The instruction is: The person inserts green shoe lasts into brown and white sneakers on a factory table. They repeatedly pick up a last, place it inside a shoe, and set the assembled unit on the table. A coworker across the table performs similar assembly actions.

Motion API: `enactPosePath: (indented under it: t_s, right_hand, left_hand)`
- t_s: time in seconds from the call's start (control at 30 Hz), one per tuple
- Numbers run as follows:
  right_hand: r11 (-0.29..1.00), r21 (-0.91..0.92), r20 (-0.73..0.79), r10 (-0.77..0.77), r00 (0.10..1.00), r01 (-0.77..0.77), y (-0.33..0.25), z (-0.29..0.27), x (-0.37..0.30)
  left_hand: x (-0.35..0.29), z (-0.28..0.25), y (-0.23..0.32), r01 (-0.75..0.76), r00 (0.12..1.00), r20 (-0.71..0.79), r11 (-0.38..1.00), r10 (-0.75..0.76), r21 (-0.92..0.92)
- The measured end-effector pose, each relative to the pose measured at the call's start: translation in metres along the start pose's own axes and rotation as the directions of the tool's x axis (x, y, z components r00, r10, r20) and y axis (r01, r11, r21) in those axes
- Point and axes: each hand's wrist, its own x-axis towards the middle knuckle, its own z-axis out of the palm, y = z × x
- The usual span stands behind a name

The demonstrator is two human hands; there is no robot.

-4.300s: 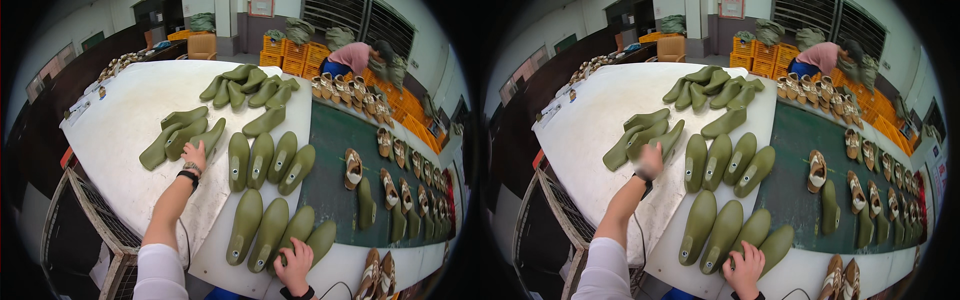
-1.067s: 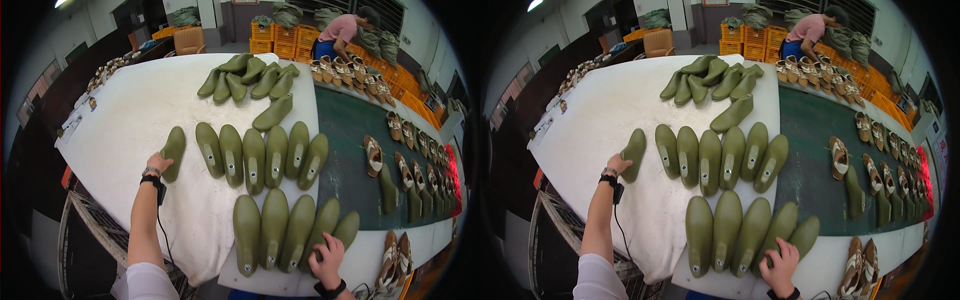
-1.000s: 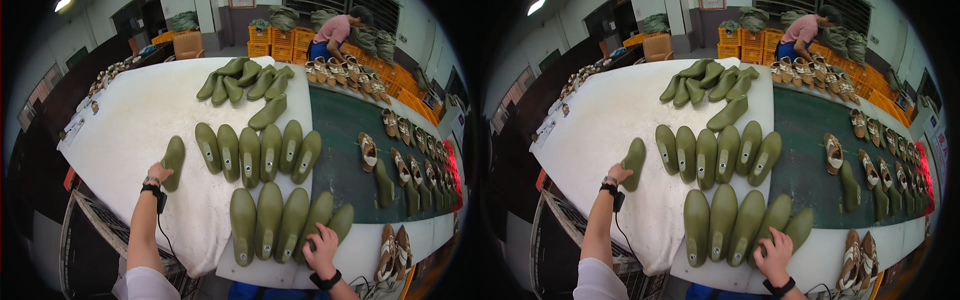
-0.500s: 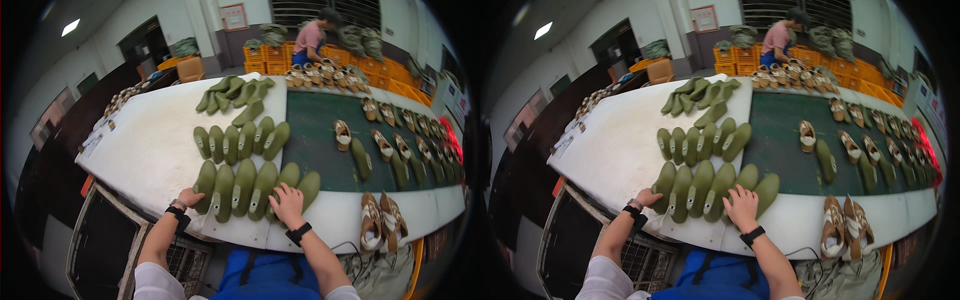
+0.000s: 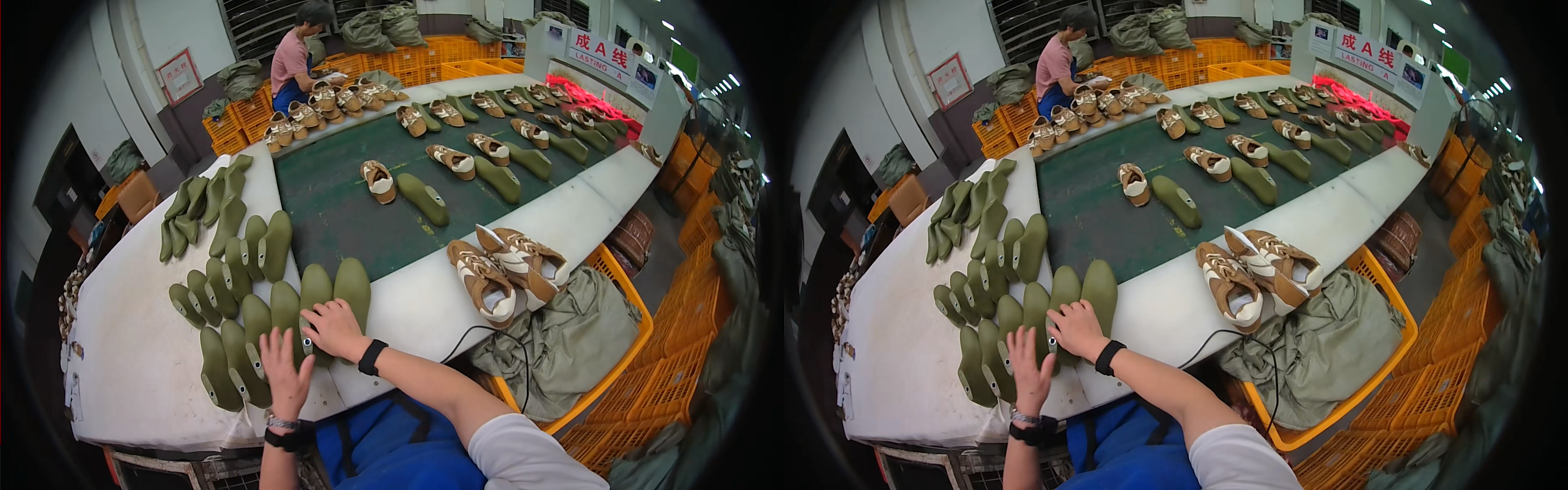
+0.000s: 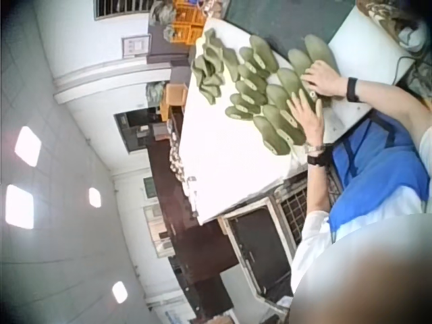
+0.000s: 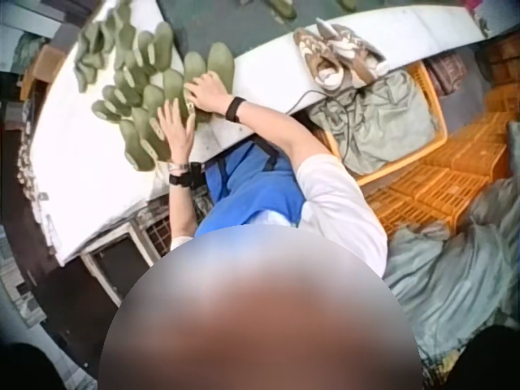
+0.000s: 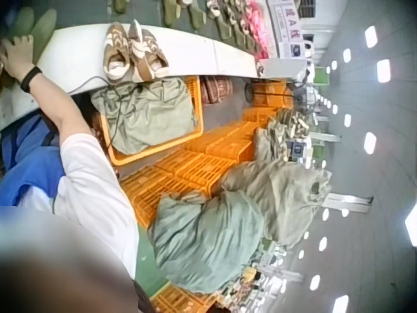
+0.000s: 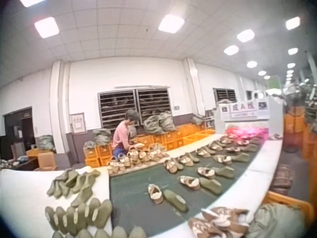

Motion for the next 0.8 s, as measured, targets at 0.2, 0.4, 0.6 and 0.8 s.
enactPosePath:
  t_s: [0.2,0.4,0.6,0.8]
  right_hand:
    - [0.994,0.111,0.033,0.009,0.999,-0.012,0.009,-0.010,-0.001]
    - [0.968,0.114,0.281,0.186,0.942,-0.225,0.019,-0.051,-0.051]
    - [0.982,0.145,0.141,0.103,0.985,-0.123,0.091,-0.005,0.016]
    - [0.845,-0.417,0.432,0.508,0.745,-0.335,0.164,0.052,0.155]
  left_hand:
    - [0.047,0.027,0.009,-0.011,0.990,0.141,0.991,-0.009,0.137]
    - [0.043,0.027,0.009,-0.026,0.990,0.138,0.986,0.003,0.167]
    - [0.048,0.023,0.011,0.027,0.984,0.172,0.988,-0.054,0.155]
    - [0.049,0.023,0.009,0.042,0.973,0.218,0.983,-0.081,0.178]
